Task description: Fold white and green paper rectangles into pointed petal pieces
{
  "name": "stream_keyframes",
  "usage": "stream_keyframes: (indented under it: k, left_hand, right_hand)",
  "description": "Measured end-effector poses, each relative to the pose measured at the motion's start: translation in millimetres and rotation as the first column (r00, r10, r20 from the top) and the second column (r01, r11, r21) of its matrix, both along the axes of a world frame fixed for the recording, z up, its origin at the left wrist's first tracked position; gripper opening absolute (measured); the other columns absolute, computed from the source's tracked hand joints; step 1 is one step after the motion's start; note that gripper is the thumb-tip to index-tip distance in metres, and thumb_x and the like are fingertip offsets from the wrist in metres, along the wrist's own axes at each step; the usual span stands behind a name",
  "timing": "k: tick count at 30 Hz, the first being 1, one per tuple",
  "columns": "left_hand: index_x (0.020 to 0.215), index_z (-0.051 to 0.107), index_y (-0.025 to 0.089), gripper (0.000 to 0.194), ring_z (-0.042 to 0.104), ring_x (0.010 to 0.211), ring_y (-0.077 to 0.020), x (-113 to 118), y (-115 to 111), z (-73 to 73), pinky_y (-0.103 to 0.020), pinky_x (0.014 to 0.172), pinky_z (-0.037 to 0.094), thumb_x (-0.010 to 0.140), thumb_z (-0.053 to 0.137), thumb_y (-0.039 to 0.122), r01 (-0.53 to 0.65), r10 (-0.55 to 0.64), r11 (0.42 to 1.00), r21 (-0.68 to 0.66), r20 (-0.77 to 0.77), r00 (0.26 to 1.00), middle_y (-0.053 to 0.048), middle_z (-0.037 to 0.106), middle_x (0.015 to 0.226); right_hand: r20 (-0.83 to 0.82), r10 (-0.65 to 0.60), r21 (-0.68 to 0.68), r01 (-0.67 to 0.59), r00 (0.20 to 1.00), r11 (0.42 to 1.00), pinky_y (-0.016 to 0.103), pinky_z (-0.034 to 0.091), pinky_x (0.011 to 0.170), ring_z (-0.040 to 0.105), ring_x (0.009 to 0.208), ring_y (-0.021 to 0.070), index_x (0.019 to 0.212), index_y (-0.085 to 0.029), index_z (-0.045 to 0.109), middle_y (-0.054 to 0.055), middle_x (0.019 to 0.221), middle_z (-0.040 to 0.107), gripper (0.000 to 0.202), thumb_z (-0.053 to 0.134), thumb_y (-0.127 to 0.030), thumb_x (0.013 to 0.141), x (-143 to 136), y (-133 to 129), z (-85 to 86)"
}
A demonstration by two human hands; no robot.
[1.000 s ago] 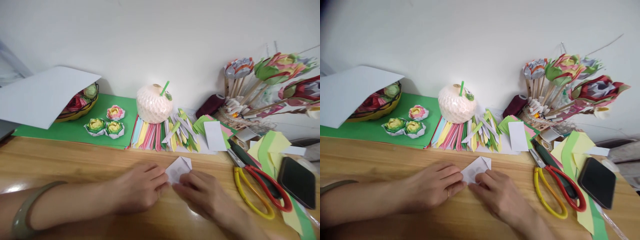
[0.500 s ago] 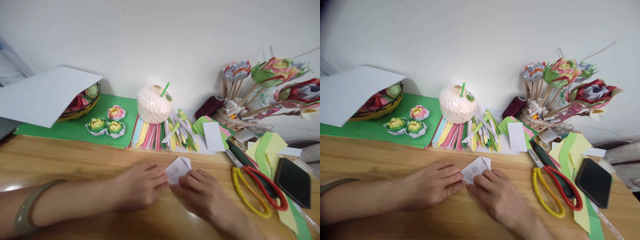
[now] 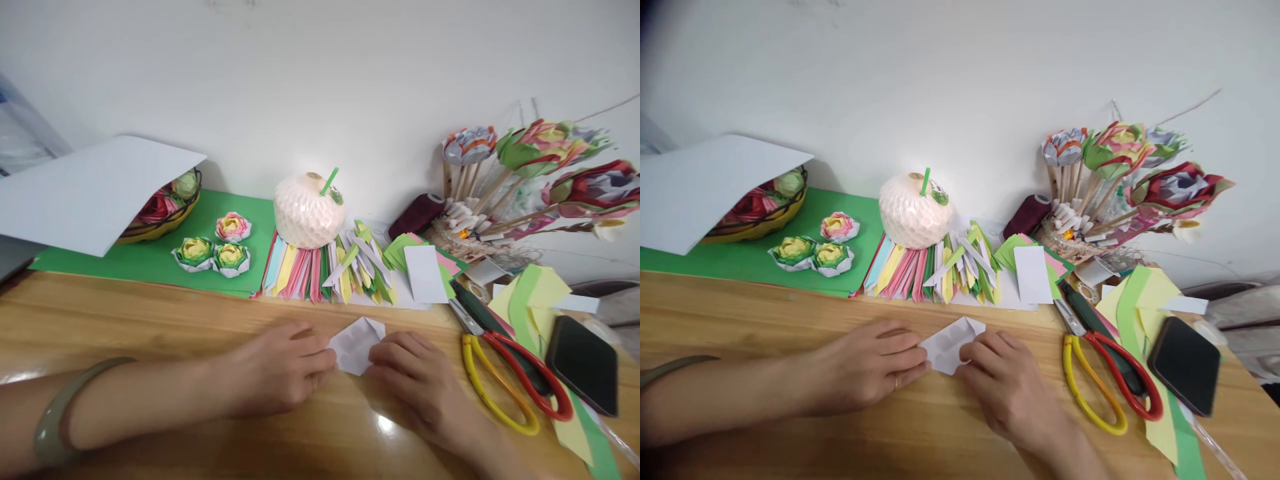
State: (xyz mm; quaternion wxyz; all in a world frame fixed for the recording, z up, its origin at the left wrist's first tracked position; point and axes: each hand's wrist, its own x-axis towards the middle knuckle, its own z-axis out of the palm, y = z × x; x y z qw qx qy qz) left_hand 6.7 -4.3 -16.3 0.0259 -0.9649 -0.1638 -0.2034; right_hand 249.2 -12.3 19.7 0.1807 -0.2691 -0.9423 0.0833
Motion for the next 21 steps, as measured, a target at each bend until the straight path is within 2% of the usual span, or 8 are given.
stream_keyframes:
  k: [3, 6, 8, 12, 14, 18, 21]
  left_hand:
    - [0.096, 0.064, 0.013, 0.019, 0.056, 0.088, -0.0185, -3.8, 6.7, 0.0, -0.036, 0.079, 0.046, 0.095, 0.046, 0.013, -0.005, 0.002, 0.997, 0.081, 0.026, 1.000, -0.002, 0.066, 0.096]
    - [0.104, 0.063, 0.010, 0.024, 0.056, 0.099, -0.0227, -7.0, 12.0, 0.4, -0.041, 0.087, 0.045, 0.096, 0.041, 0.011, -0.069, 0.059, 0.983, 0.169, 0.062, 0.996, -0.008, 0.065, 0.109]
    - [0.105, 0.063, 0.008, 0.024, 0.057, 0.098, -0.0232, -7.2, 12.9, 0.9, -0.041, 0.087, 0.045, 0.096, 0.041, 0.010, -0.092, 0.076, 0.981, 0.171, 0.098, 0.992, -0.009, 0.066, 0.109]
    - [0.098, 0.066, 0.009, 0.026, 0.059, 0.092, -0.0200, -4.2, 11.2, 3.1, -0.037, 0.084, 0.047, 0.097, 0.040, 0.011, -0.023, 0.011, 0.995, 0.097, 0.120, 0.993, -0.005, 0.068, 0.100]
    - [0.094, 0.067, 0.009, 0.026, 0.059, 0.093, -0.0193, -3.0, 10.6, 3.7, -0.036, 0.085, 0.047, 0.097, 0.041, 0.011, -0.009, -0.001, 0.997, 0.080, 0.122, 0.993, -0.005, 0.069, 0.101]
    - [0.099, 0.066, 0.007, 0.034, 0.059, 0.098, -0.0193, -3.4, 10.9, 2.3, -0.036, 0.088, 0.046, 0.098, 0.031, 0.009, 0.012, -0.025, 0.993, 0.118, 0.107, 0.994, -0.006, 0.069, 0.105]
    - [0.103, 0.065, 0.008, 0.036, 0.059, 0.100, -0.0191, -4.3, 12.2, 0.7, -0.035, 0.091, 0.044, 0.098, 0.029, 0.009, 0.027, -0.039, 0.990, 0.137, 0.086, 0.996, -0.007, 0.069, 0.106]
  right_hand:
    - [-0.013, 0.032, -0.051, -0.033, 0.999, 0.998, 0.034, 0.040, 0.076, 0.054, 0.090, 0.0206, 0.099, -0.016, 0.060, 0.007, 0.097, 0.066, 0.028, 0.039, -0.005, 0.085, 0.1, 1.6, 0.3]
    - [0.021, 0.035, -0.105, -0.033, 0.999, 0.994, 0.036, 0.043, 0.076, 0.055, 0.090, 0.0218, 0.106, -0.017, 0.060, 0.008, 0.099, 0.065, 0.029, 0.043, -0.007, 0.084, -5.4, -1.1, -2.1]
    - [0.059, -0.013, -0.139, 0.021, 0.998, 0.990, 0.036, 0.044, 0.073, 0.055, 0.087, 0.0221, 0.112, -0.017, 0.059, 0.010, 0.097, 0.063, 0.031, 0.044, -0.010, 0.086, -10.1, -4.2, -3.7]
    - [0.030, -0.078, -0.262, 0.084, 0.996, 0.962, 0.033, 0.045, 0.067, 0.055, 0.080, 0.0200, 0.113, -0.020, 0.060, 0.008, 0.090, 0.061, 0.026, 0.048, -0.020, 0.090, -15.2, -8.0, -7.8]
    - [-0.056, -0.178, -0.317, 0.151, 0.983, 0.936, 0.029, 0.045, 0.066, 0.056, 0.078, 0.0172, 0.102, -0.020, 0.063, 0.006, 0.087, 0.061, 0.020, 0.045, -0.021, 0.092, -14.5, -7.8, -12.1]
    - [-0.076, -0.513, -0.291, 0.474, 0.855, 0.831, 0.028, 0.044, 0.060, 0.056, 0.069, 0.0162, 0.083, -0.019, 0.059, 0.004, 0.077, 0.059, 0.016, 0.048, -0.026, 0.092, -13.0, -3.7, -22.4]
    - [-0.020, -0.554, -0.310, 0.522, 0.832, 0.795, 0.028, 0.044, 0.058, 0.056, 0.067, 0.0169, 0.084, -0.020, 0.059, 0.003, 0.076, 0.059, 0.011, 0.052, -0.027, 0.089, -16.7, -0.2, -25.7]
